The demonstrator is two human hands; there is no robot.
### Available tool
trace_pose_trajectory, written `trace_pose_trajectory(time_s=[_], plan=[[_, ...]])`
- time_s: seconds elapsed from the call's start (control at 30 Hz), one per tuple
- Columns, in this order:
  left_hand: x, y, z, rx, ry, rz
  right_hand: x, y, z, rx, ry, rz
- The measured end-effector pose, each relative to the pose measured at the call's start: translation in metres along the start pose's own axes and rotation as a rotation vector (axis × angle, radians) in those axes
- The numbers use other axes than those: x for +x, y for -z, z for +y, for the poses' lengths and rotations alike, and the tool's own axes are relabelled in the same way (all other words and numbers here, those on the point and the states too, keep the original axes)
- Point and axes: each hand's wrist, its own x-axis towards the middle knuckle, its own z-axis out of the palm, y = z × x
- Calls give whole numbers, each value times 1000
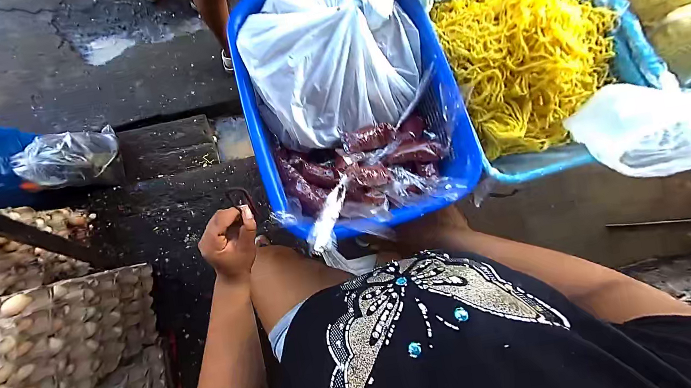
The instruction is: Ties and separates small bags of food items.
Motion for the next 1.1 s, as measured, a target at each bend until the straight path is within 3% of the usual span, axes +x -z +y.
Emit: trace_pose_trajectory(time_s=[0.03, 0.1, 0.33, 0.47, 0.6, 0.73, 0.83, 1.0, 1.03, 1.1], plan=[[-14, -4, 4, -4, -3, 8, 5, -5, 27, 8, 239, 60], [-43, -13, 9, -10, 24, 18, -3, -1, 39, -31, 482, 77], [-103, -39, 21, 94, 291, -101, -63, 19, 14, -21, 783, 263], [-109, -44, 22, 130, 355, -164, -64, 7, 20, 99, 724, 390], [-125, -46, 12, 133, 412, -195, -65, -24, 53, 291, 536, 357], [-125, -42, 15, 220, 481, -261, -78, -33, 72, 384, 374, 466], [-128, -47, 19, 310, 414, -239, -80, -28, 50, 211, 530, 547], [-139, -56, 32, 480, 344, -201, -60, -13, -40, -219, 1132, 632], [-142, -59, 34, 495, 334, -179, -54, -9, -59, -264, 1198, 679], [-144, -61, 35, 515, 337, -144, -43, 2, -91, -334, 1132, 748]])
